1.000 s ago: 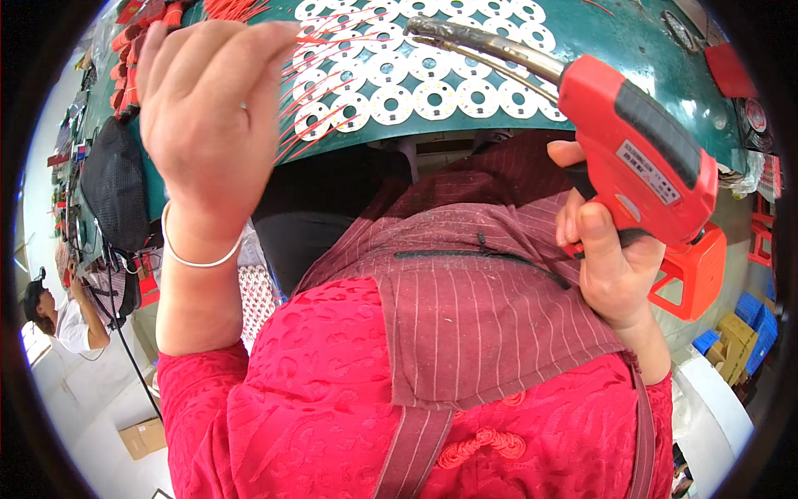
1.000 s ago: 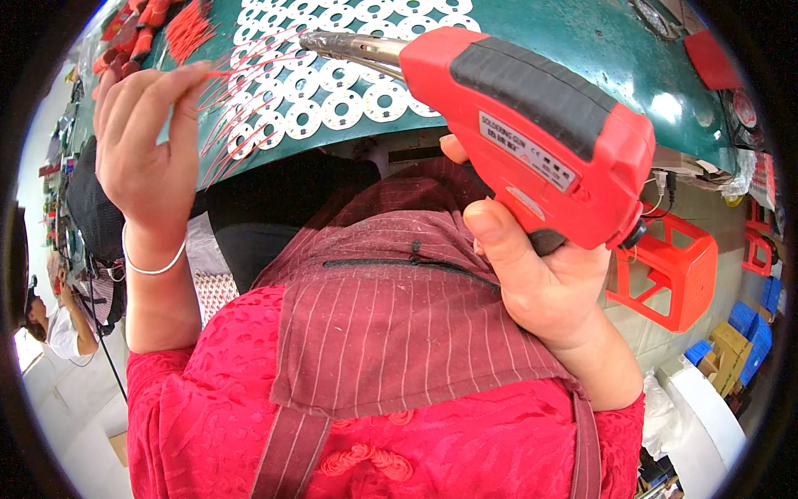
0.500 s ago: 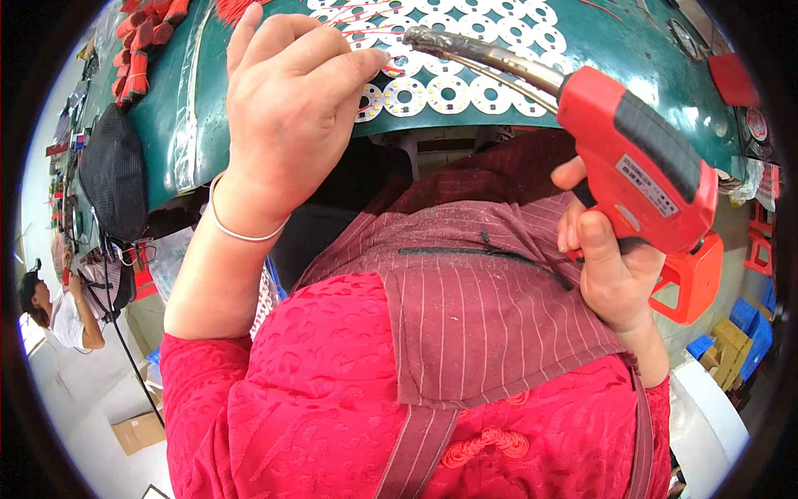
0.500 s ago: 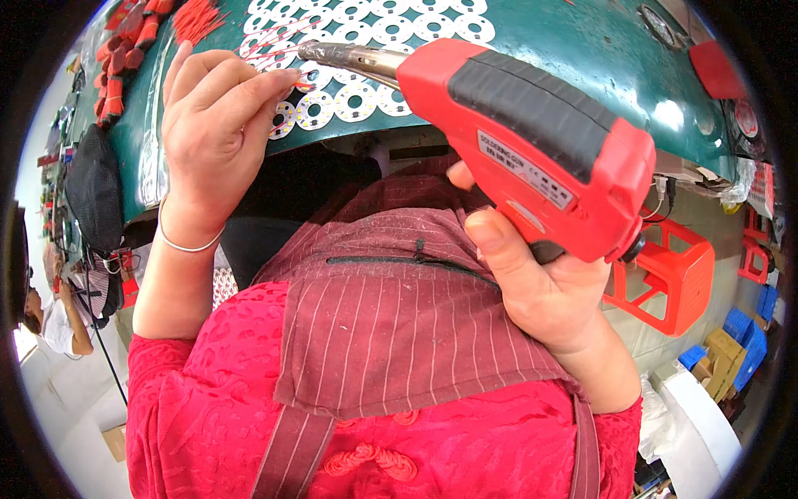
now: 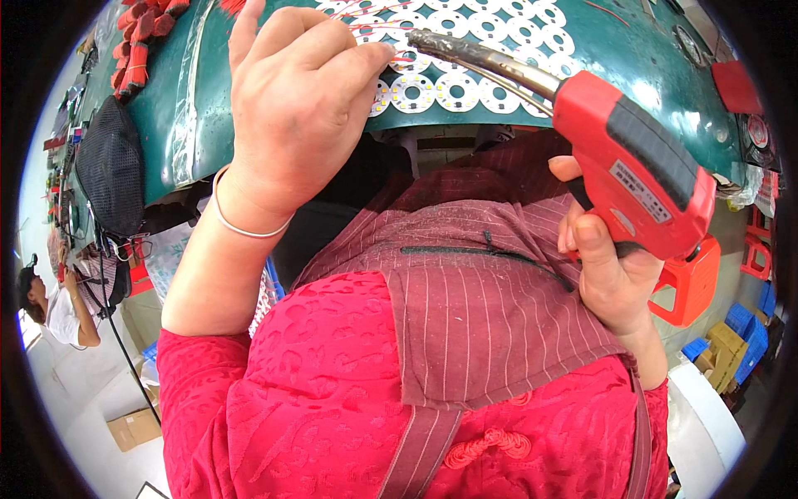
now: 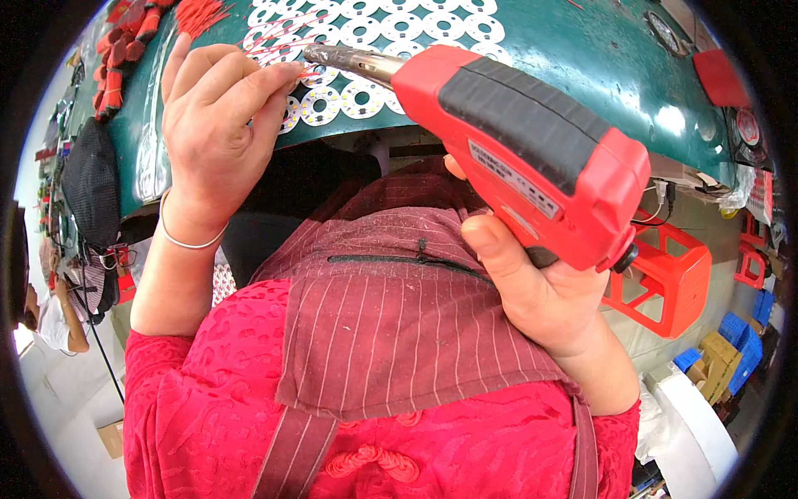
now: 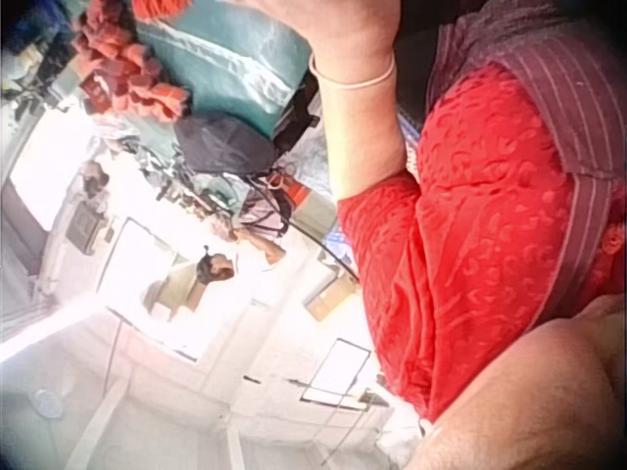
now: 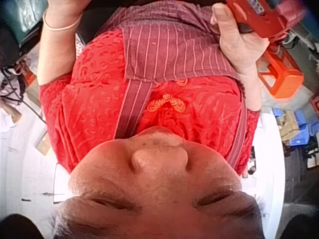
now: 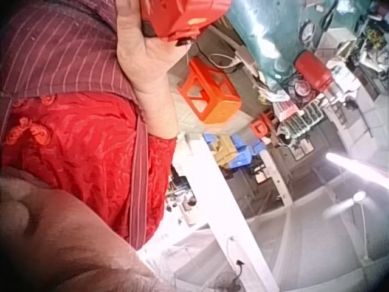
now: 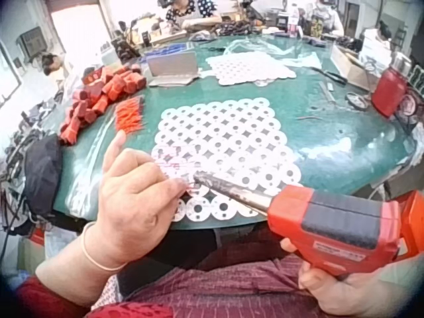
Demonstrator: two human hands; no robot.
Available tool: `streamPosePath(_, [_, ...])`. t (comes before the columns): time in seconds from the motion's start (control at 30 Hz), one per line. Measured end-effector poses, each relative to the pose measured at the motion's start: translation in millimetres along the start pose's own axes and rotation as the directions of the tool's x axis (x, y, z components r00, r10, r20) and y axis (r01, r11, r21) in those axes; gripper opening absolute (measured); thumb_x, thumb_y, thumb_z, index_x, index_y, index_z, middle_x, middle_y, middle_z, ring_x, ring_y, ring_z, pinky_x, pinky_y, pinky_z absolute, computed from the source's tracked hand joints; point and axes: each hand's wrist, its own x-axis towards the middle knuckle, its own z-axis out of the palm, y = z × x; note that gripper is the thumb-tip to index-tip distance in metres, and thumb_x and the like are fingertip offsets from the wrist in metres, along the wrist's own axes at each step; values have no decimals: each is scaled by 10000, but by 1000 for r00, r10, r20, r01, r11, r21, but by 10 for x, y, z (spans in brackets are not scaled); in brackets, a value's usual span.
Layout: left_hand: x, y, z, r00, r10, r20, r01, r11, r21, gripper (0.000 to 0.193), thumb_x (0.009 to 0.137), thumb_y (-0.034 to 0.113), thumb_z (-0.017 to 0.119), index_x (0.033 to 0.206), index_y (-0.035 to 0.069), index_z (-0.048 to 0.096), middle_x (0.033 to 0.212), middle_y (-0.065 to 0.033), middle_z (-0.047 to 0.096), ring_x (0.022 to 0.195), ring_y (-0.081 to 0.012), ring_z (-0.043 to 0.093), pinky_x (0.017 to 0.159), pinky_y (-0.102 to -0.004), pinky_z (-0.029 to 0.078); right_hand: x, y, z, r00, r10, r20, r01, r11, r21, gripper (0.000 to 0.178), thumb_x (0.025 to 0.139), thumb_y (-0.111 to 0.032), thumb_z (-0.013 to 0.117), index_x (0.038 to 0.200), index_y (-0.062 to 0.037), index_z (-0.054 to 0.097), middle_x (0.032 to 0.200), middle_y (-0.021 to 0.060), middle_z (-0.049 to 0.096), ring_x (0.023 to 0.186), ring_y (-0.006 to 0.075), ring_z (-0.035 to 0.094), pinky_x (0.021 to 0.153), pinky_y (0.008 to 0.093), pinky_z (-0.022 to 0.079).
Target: The person places wires onto circular circuit boards by hand and solders them using a soldering gun.
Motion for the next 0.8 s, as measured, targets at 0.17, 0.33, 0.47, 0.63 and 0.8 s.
streamPosePath(0.17, [17, 14, -9, 1000, 2, 6, -2, 1000, 7, 195, 738, 68, 804, 911, 146, 765, 768, 15, 626, 873, -203, 638, 1034, -446, 405, 6, -16, 8, 1000, 7, -5, -7, 1000, -17, 482, 1009, -150, 638, 1418, 38, 467, 1313, 214, 622, 702, 70, 515, 639, 255, 492])
streamPosePath(0.33, [11, 23, -7, 1000, 0, 10, 0, 1000, -1, 189, 739, 66, 804, 906, 144, 764, 769, 15, 627, 872, -203, 639, 1029, -445, 407, 14, -22, 24, 1000, 0, -9, -1, 999, -51, 457, 1002, -131, 640, 1396, 39, 483, 1237, 198, 642, 700, 82, 527, 628, 257, 490])
streamPosePath(0.47, [13, 15, -2, 1000, 7, -5, -7, 1000, 1, 193, 730, 59, 804, 899, 143, 764, 773, 11, 630, 867, -205, 638, 1021, -444, 411, -29, 2, 8, 998, 35, -52, -35, 999, 9, 337, 959, -55, 683, 1269, 30, 581, 1116, 147, 682, 841, 139, 610, 727, 281, 519])
streamPosePath(0.63, [22, 9, -8, 1000, 17, -2, -17, 1000, -7, 196, 726, 53, 804, 898, 140, 764, 775, 9, 632, 863, -206, 637, 1013, -439, 414, 6, 6, 48, 998, -35, -55, 34, 999, -3, 429, 993, -147, 659, 1345, 38, 499, 1164, 179, 638, 691, 97, 535, 606, 264, 494])
streamPosePath(0.8, [21, 8, -13, 1000, 28, -12, -28, 999, -19, 205, 720, 48, 803, 901, 136, 763, 785, 7, 638, 851, -212, 631, 949, -417, 431, 0, 6, -14, 996, -18, -83, 14, 999, -44, 456, 1002, -202, 655, 1359, 31, 495, 1285, 198, 616, 698, 76, 520, 614, 258, 495])
